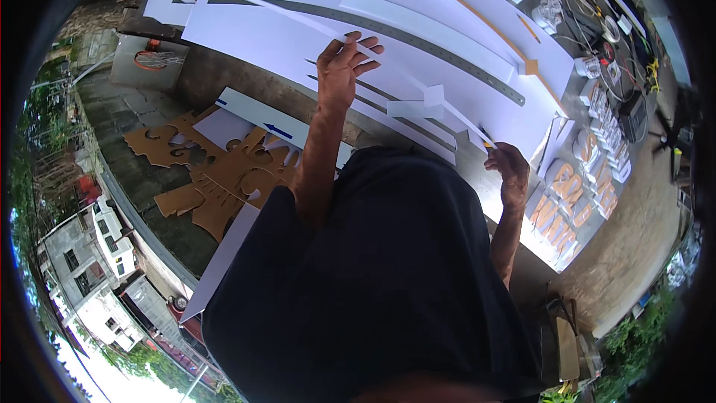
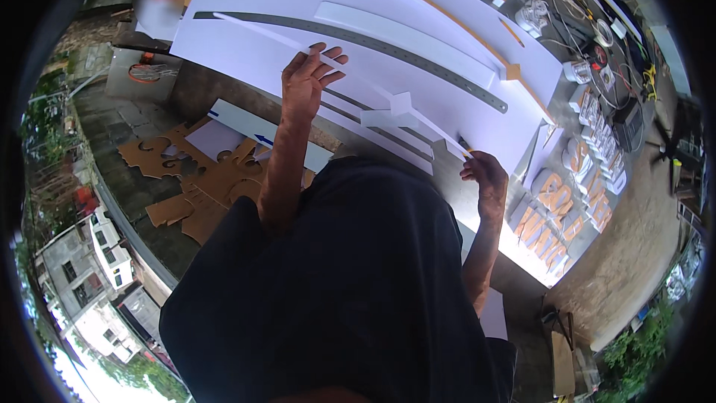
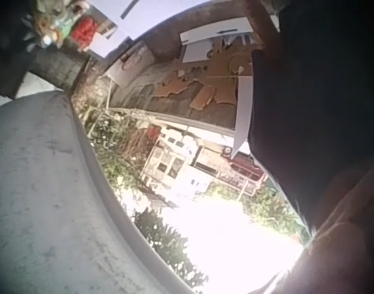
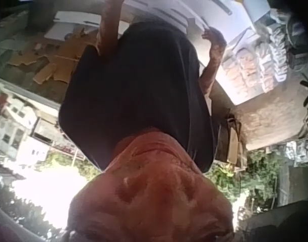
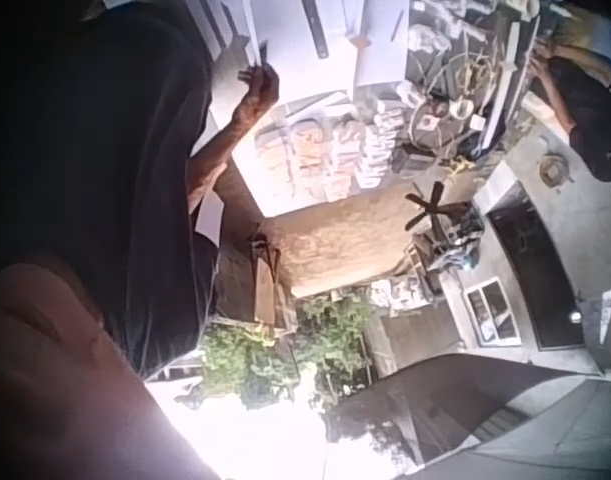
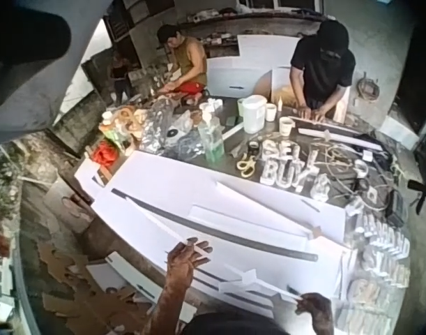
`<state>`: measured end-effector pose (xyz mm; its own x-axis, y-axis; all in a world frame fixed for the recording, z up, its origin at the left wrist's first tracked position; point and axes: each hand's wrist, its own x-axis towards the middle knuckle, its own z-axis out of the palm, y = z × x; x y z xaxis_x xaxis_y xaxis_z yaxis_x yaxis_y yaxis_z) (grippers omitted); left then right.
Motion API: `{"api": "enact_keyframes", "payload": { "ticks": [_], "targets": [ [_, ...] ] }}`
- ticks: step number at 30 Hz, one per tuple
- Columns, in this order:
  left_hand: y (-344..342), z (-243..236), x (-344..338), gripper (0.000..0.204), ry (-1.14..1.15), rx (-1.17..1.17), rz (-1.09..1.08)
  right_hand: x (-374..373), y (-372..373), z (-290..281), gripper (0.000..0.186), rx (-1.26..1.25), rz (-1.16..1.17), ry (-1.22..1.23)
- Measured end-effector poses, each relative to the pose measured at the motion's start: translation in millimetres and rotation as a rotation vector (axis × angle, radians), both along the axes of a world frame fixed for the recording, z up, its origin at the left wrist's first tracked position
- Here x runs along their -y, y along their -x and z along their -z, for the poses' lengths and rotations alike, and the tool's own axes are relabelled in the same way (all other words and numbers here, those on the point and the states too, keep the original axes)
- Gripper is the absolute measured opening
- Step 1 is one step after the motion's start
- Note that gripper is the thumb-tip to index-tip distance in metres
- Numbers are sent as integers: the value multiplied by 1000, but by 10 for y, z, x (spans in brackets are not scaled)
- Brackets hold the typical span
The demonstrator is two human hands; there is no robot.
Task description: Cutting and assembling foam or plastic sign lettering and shapes using a utility knife.
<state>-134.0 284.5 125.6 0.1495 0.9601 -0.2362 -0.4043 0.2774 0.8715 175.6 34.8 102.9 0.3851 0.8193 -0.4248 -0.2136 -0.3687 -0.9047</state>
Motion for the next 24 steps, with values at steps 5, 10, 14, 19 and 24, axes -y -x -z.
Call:
{"api": "enact_keyframes", "payload": {
  "ticks": [5,10,14,19,24],
  "targets": [
    [167,497,87,32,258,-96,-72,60,-17,19,27,49,-23,85],
    [182,689,160,30,334,-77,-80,46,-65,184,26,220,-136,129],
    [93,695,34,31,315,8,-136,-203,-231,242,24,597,-223,6],
    [-14,725,-117,33,291,248,-213,-947,-720,140,44,1283,-125,-37],
    [-122,724,-237,35,238,415,-142,-1370,-1250,450,58,1469,-315,145]
  ]
}}
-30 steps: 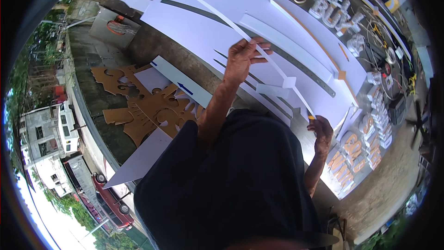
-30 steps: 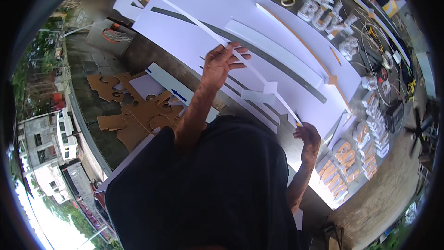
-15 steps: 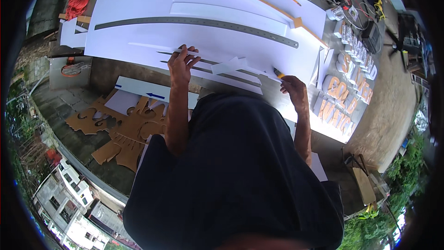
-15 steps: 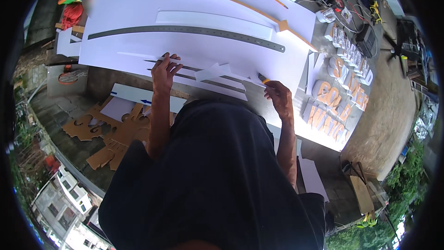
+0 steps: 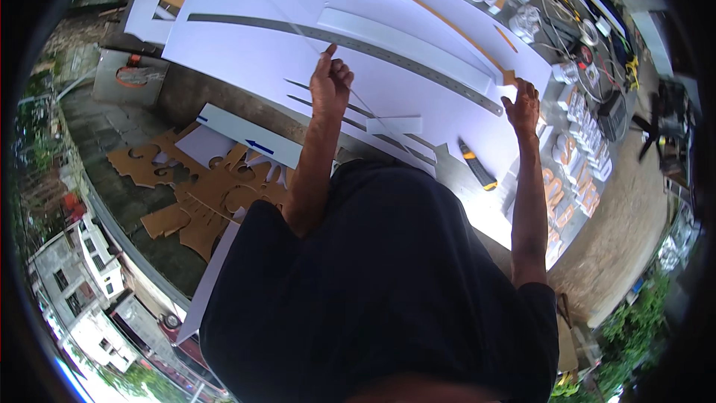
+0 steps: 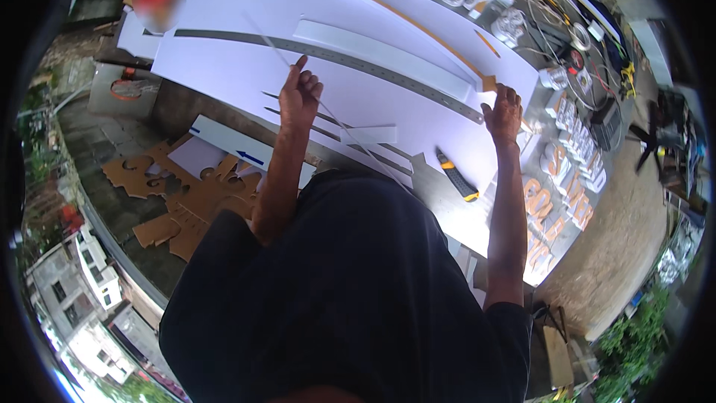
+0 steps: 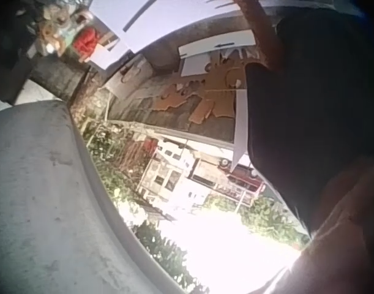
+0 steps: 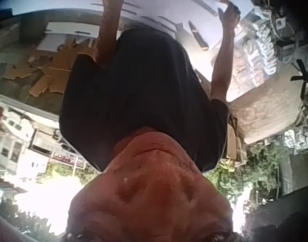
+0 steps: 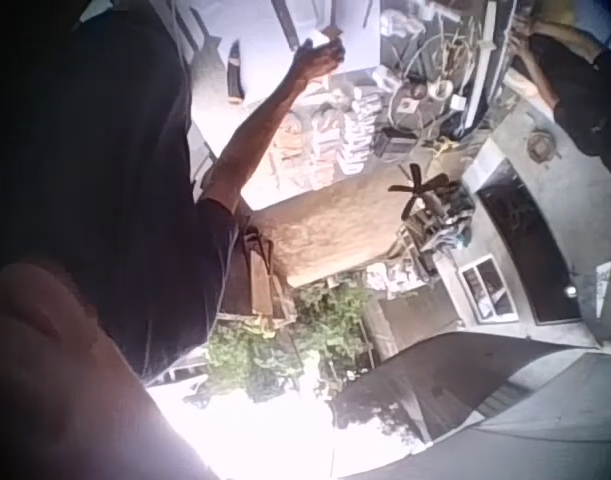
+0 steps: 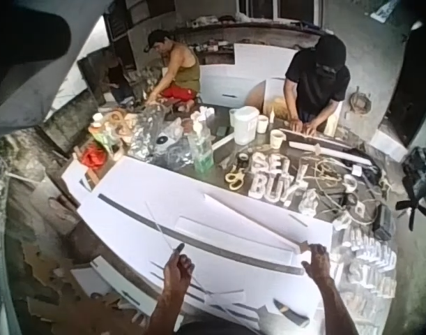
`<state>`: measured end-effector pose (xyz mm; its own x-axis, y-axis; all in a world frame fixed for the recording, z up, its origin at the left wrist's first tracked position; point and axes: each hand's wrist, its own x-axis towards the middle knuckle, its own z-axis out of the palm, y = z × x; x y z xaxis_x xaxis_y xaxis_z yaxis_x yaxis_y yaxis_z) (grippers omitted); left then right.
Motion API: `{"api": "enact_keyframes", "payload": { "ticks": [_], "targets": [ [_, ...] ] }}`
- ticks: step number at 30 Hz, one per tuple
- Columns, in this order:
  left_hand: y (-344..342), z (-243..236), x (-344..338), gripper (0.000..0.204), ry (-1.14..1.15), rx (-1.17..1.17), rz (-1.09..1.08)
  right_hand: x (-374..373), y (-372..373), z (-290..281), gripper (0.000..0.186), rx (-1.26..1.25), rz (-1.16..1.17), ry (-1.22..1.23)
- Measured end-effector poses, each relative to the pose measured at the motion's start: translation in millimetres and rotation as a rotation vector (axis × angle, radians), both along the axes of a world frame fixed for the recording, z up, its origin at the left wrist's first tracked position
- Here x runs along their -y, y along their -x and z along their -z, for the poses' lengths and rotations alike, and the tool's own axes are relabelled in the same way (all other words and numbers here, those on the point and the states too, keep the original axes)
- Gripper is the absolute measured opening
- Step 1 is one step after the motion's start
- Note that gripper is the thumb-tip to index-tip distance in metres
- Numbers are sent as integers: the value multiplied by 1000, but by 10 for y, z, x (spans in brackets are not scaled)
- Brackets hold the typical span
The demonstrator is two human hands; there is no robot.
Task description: Cutting and assembling foam or plastic sign lettering and shapes using a utility knife.
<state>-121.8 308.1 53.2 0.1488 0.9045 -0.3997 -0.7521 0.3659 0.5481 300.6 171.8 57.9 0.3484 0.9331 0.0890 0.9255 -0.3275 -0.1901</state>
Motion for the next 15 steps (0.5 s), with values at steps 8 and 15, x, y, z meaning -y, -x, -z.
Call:
{"api": "enact_keyframes", "payload": {
  "ticks": [8,15],
  "targets": [
    [-10,-190,-62,51,-94,230,-63,-183,-177,175,30,-26,-57,105],
    [-38,-162,-168,57,-121,283,-23,-79,-169,211,21,-141,-150,-106]
  ]
}}
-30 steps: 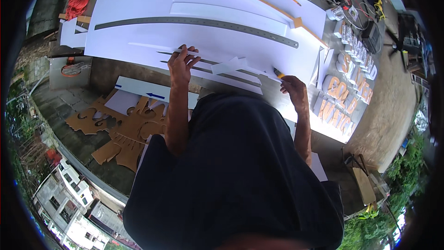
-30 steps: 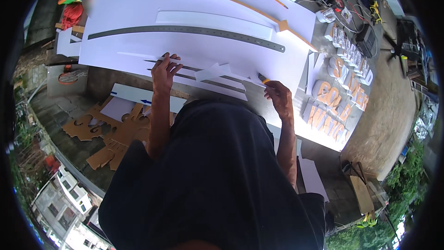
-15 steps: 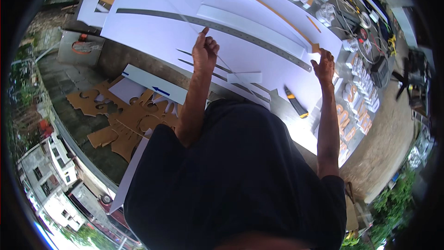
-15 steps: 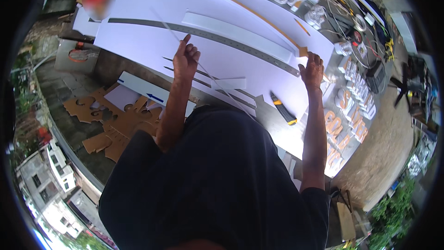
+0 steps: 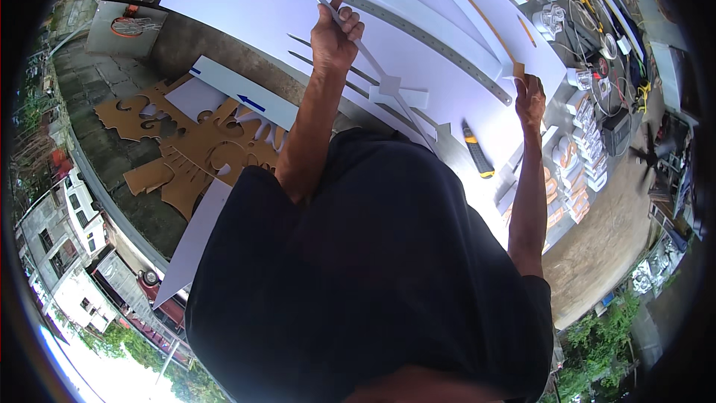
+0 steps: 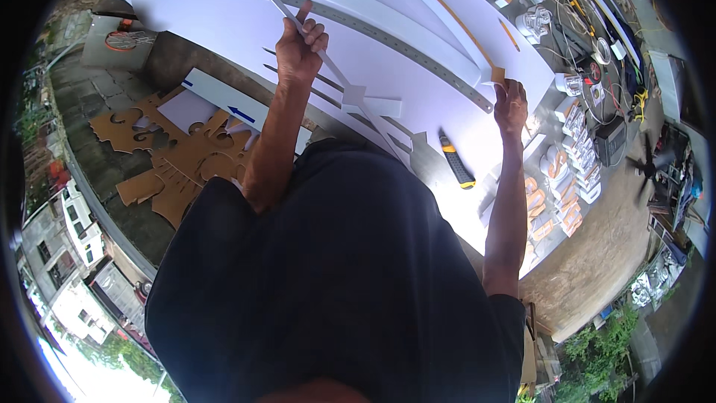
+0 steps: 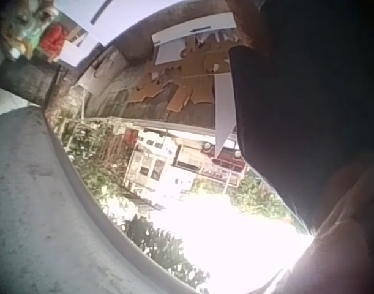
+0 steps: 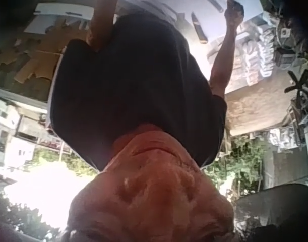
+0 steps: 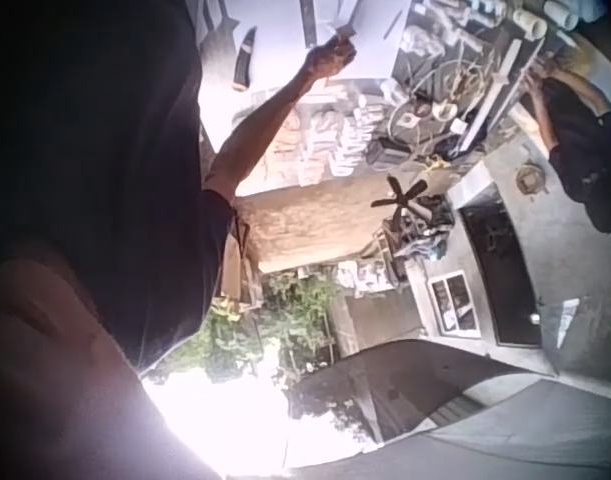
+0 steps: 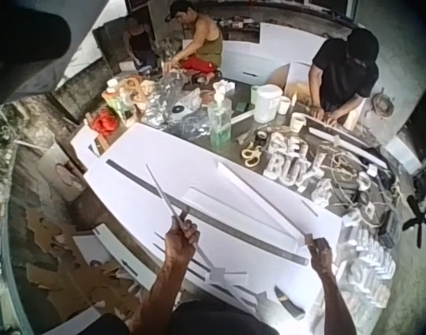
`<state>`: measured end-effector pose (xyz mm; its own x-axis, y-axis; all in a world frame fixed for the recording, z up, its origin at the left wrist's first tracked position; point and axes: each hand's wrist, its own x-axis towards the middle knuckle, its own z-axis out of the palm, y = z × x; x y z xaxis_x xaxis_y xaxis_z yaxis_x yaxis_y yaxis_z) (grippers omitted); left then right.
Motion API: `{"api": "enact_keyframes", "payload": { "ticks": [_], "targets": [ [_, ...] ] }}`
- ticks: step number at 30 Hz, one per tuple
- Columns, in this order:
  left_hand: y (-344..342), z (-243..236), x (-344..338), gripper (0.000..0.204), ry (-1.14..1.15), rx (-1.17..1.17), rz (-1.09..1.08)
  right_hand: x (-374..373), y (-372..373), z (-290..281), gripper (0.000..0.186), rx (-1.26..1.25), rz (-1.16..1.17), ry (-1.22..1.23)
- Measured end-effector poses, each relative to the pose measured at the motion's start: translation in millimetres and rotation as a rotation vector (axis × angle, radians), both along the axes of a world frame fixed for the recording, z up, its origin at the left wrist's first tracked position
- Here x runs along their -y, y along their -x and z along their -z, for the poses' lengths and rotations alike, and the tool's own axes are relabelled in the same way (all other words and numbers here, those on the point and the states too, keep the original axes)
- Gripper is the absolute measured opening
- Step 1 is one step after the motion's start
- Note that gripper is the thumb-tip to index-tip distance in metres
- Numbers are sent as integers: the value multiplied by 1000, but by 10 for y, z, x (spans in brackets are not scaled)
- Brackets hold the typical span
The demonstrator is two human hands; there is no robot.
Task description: Cutting and assembling foam or plastic sign lettering and shapes using a utility knife.
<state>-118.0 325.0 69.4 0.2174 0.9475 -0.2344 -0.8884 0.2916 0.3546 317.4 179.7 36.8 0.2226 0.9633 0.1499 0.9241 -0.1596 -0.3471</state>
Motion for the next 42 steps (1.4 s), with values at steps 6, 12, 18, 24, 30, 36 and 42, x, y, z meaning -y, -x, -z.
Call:
{"api": "enact_keyframes", "payload": {
  "ticks": [6,12,18,24,30,36,42],
  "targets": [
    [-18,-96,51,54,9,-39,-1,146,450,-411,28,-295,67,118],
    [-41,-175,71,44,-29,-100,13,326,1053,-767,42,-892,94,240],
    [-141,-262,70,23,124,-283,-110,330,1441,-904,39,-1067,116,280],
    [-140,-258,115,20,126,-407,-168,352,1665,-919,36,-1088,104,310],
    [-71,-7,102,25,119,-437,-173,386,1826,-868,37,-989,33,325],
    [-63,-23,122,30,158,-438,-151,343,2010,-882,38,-894,10,344],
    [-20,253,141,40,73,-398,-94,293,2235,-774,36,-819,-34,349]
  ]
}}
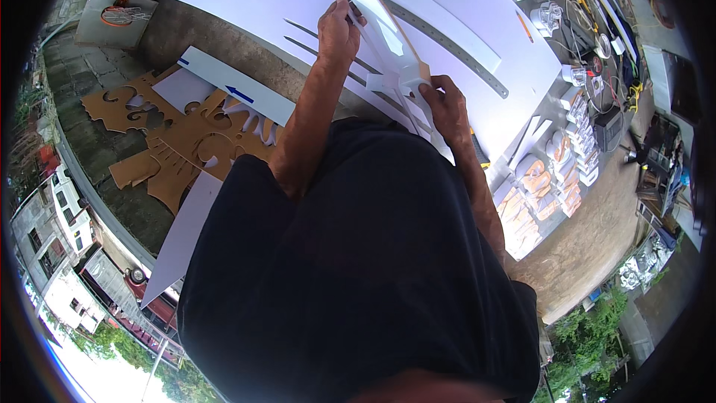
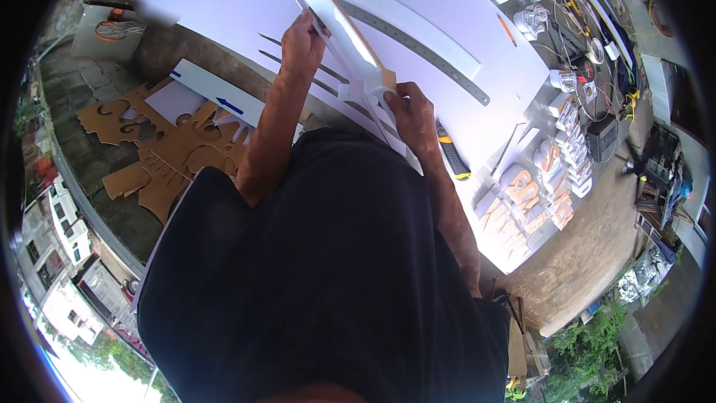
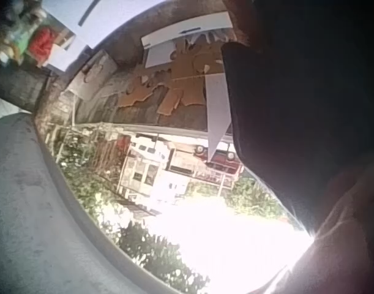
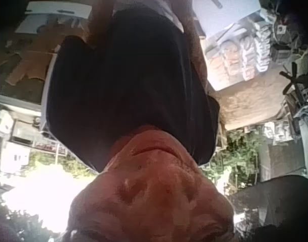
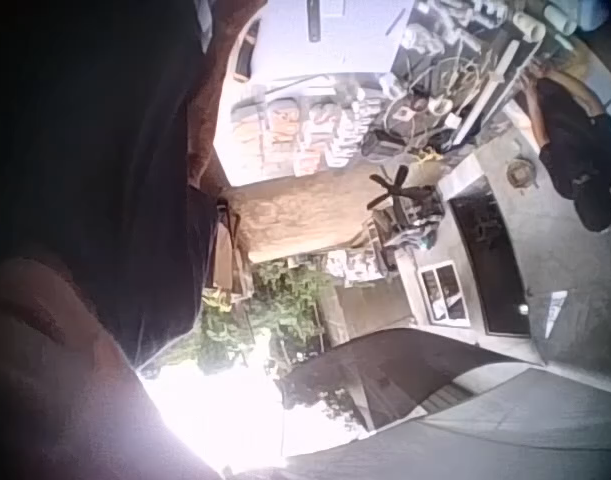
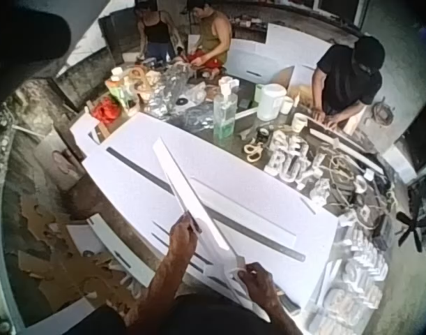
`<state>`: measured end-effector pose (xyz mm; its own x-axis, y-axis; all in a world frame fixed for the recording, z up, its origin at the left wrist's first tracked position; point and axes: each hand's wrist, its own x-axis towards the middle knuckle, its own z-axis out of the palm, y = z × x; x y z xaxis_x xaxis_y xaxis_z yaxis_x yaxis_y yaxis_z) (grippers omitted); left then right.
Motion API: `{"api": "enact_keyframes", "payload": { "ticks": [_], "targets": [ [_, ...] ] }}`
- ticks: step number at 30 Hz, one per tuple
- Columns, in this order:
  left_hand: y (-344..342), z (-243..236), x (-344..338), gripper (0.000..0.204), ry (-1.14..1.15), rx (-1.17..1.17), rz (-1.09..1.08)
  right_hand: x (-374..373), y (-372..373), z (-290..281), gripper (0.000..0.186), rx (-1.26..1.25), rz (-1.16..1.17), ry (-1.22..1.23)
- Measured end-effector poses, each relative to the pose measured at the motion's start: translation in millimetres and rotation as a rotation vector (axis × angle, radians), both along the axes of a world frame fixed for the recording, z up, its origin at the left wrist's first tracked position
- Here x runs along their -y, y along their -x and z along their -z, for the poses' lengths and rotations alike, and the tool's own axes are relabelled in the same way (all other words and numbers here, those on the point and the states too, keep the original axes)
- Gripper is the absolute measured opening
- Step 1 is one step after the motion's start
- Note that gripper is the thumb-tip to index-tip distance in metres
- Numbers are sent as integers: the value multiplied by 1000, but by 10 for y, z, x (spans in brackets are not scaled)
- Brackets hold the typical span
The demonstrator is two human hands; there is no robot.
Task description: Cutting and assembling foam or plastic sign lettering and shapes using a utility knife.
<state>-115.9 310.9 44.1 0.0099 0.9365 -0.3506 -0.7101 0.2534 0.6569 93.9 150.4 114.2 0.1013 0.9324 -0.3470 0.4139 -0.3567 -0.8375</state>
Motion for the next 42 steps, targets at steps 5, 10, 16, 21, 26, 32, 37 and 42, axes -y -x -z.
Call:
{"api": "enact_keyframes", "payload": {
  "ticks": [5,10,16,21,26,32,37,42],
  "targets": [
    [-52,-131,90,43,47,21,-33,-23,56,155,33,20,-4,-77],
    [-28,-249,113,45,116,-20,34,-25,92,258,29,-9,-27,-85],
    [-8,76,50,50,109,37,-19,-42,177,218,25,12,-77,-150],
    [-135,-77,140,43,165,66,-39,-5,157,344,23,26,-100,-107],
    [-100,-117,219,37,73,29,-21,8,198,245,23,-97,-76,-37],
    [-88,-106,125,38,56,19,24,-50,186,153,22,-86,-104,-35],
    [-86,-203,105,41,-24,18,62,-86,176,79,23,-125,-99,33],
    [-140,-317,54,47,-153,31,5,-121,126,62,25,-223,-73,26]
  ]
}}
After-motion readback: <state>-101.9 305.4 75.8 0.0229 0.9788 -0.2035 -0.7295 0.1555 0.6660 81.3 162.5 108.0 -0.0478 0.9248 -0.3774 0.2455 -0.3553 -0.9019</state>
